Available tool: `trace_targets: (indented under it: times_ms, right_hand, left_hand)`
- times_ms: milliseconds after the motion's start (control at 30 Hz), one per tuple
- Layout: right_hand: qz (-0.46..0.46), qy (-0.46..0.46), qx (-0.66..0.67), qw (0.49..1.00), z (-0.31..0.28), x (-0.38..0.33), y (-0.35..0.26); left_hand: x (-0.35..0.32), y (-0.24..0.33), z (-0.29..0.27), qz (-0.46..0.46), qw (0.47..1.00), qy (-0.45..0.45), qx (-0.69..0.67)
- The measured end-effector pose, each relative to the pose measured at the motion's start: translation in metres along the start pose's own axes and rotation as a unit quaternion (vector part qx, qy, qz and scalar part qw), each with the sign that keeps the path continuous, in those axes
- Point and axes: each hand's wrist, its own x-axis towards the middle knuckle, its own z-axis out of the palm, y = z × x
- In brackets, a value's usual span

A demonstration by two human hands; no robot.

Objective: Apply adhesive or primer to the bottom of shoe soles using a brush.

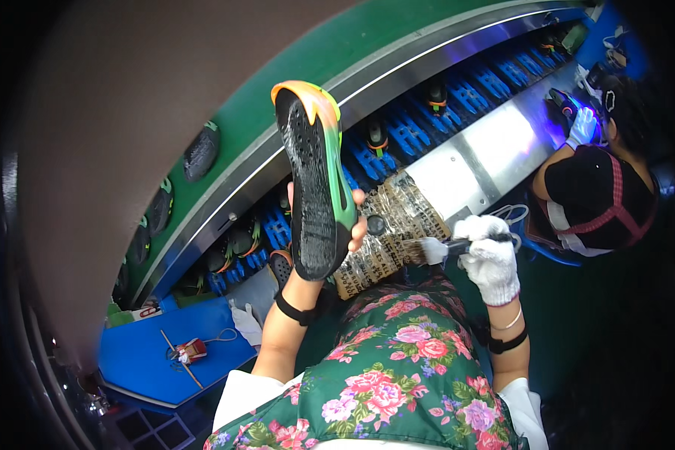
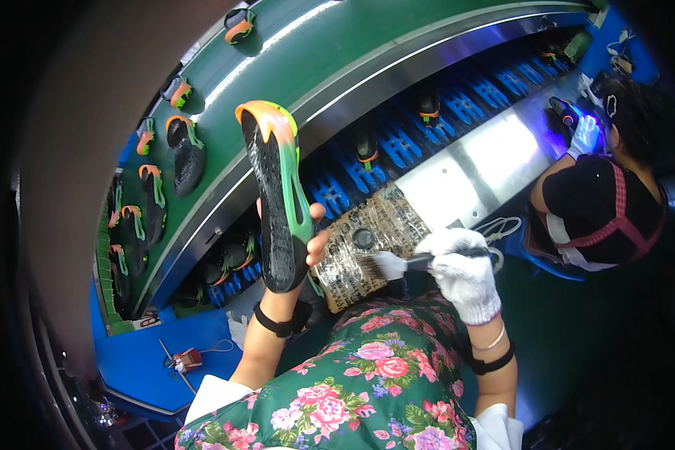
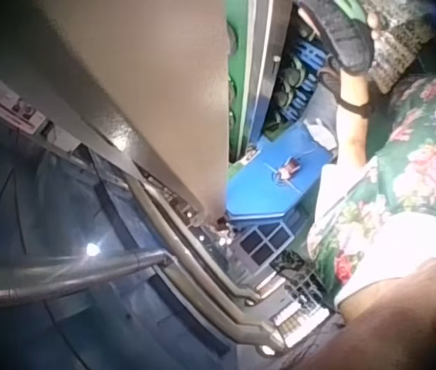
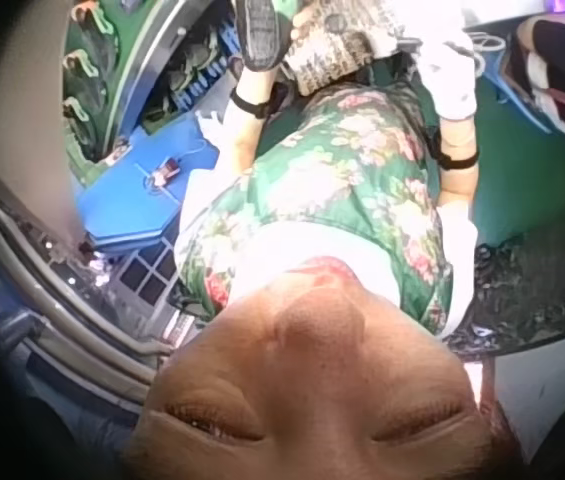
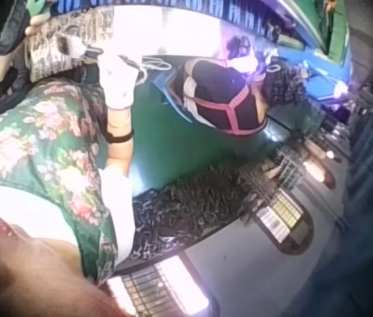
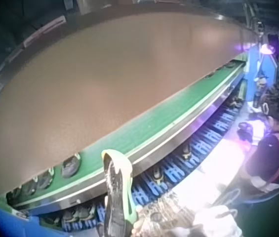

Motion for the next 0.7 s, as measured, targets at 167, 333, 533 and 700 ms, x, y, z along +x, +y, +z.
trace_targets:
  times_ms: [167, 333, 533, 700]
  right_hand:
    - [0.014, 0.117, -0.005, 0.993, -0.04, -0.015, -0.002]
    - [0.015, 0.163, -0.007, 0.987, -0.07, -0.022, -0.001]
    - [0.033, 0.212, -0.062, 0.975, -0.074, -0.018, -0.009]
    - [0.032, 0.211, -0.094, 0.972, -0.084, -0.003, -0.019]
  left_hand:
    - [0.0, -0.013, 0.009, -0.001, 0.998, -0.053, -0.043]
    - [0.018, -0.025, 0.029, 0.02, 0.997, -0.002, -0.074]
    - [0.056, -0.009, 0.028, 0.003, 0.994, -0.104, 0.036]
    - [0.142, 0.037, 0.055, 0.017, 0.971, -0.193, 0.142]
